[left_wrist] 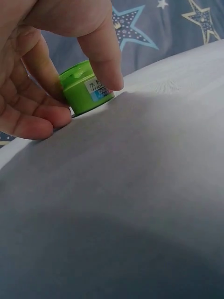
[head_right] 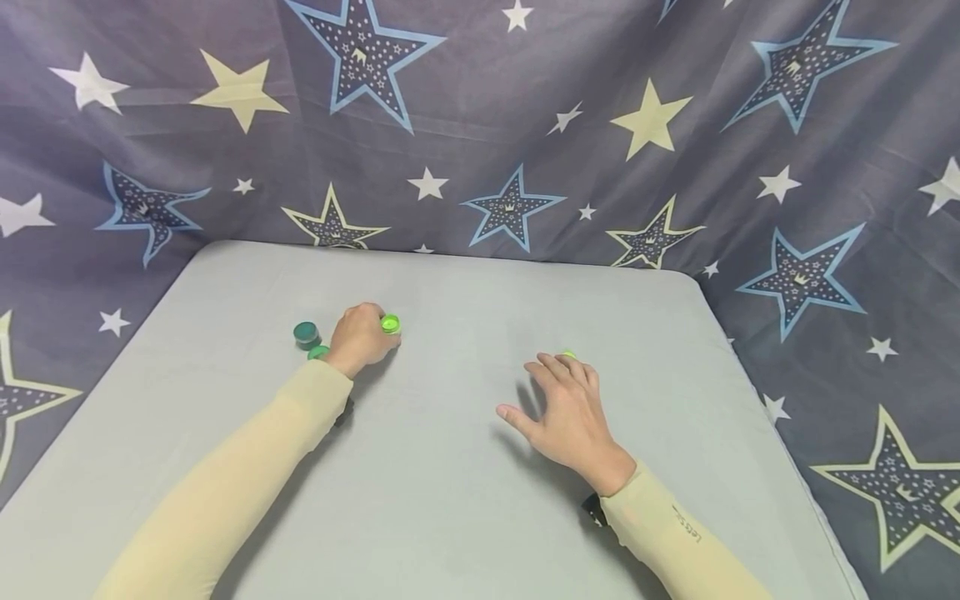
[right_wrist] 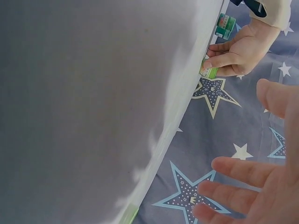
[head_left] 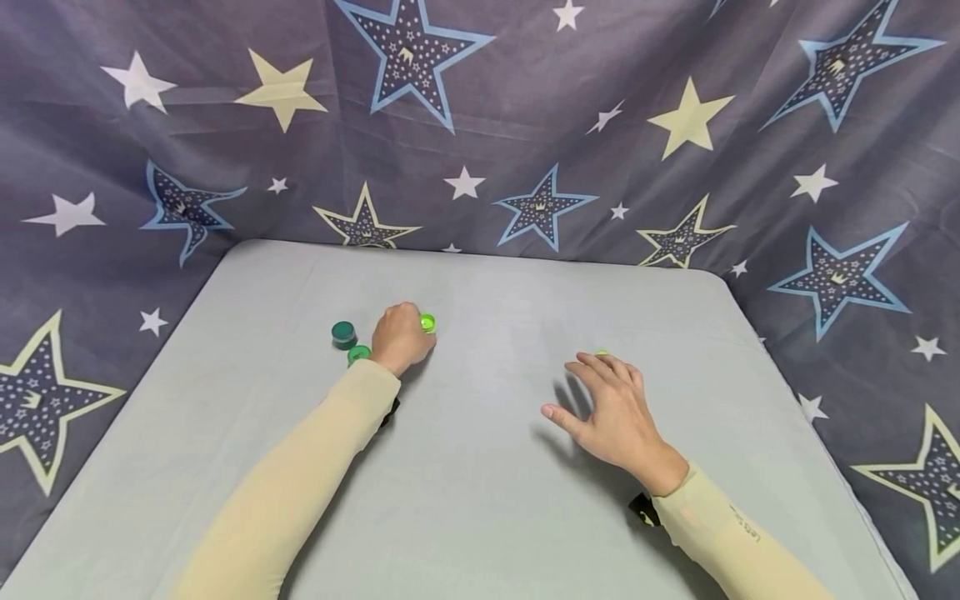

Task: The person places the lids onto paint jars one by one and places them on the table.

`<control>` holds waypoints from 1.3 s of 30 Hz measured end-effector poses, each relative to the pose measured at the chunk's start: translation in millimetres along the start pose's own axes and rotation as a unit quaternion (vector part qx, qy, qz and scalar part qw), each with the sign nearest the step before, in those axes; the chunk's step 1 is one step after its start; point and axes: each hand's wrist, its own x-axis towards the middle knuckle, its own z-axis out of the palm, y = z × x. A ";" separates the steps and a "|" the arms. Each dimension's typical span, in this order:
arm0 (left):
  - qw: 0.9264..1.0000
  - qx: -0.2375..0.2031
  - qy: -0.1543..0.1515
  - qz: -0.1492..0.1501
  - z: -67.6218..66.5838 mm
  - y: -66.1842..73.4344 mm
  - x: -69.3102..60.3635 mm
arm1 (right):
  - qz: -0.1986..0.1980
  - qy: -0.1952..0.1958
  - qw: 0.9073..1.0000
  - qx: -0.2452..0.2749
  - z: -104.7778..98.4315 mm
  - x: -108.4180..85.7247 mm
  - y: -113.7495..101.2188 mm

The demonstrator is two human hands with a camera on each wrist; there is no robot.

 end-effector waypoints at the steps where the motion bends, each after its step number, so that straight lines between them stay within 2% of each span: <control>1: 1.000 0.000 0.001 0.000 0.4 -0.5 0.1 | 0.000 0.000 1.000 0.001 0.2 -0.1 -0.2; 11: 1.000 0.000 0.002 0.005 0.1 -1.1 -2.8 | 0.004 -0.005 1.000 0.003 3.7 0.0 -0.9; 21: 1.000 -0.001 0.007 0.017 -2.0 0.6 -8.6 | -0.001 0.007 1.000 0.001 3.2 4.3 2.6; 32: 0.999 -0.009 0.003 0.041 -6.1 2.8 -22.8 | 0.009 0.007 1.000 0.000 2.8 6.9 6.2; 39: 0.998 -0.024 -0.003 0.061 -9.4 10.4 -36.3 | 0.015 0.008 1.000 -0.006 1.7 7.7 8.5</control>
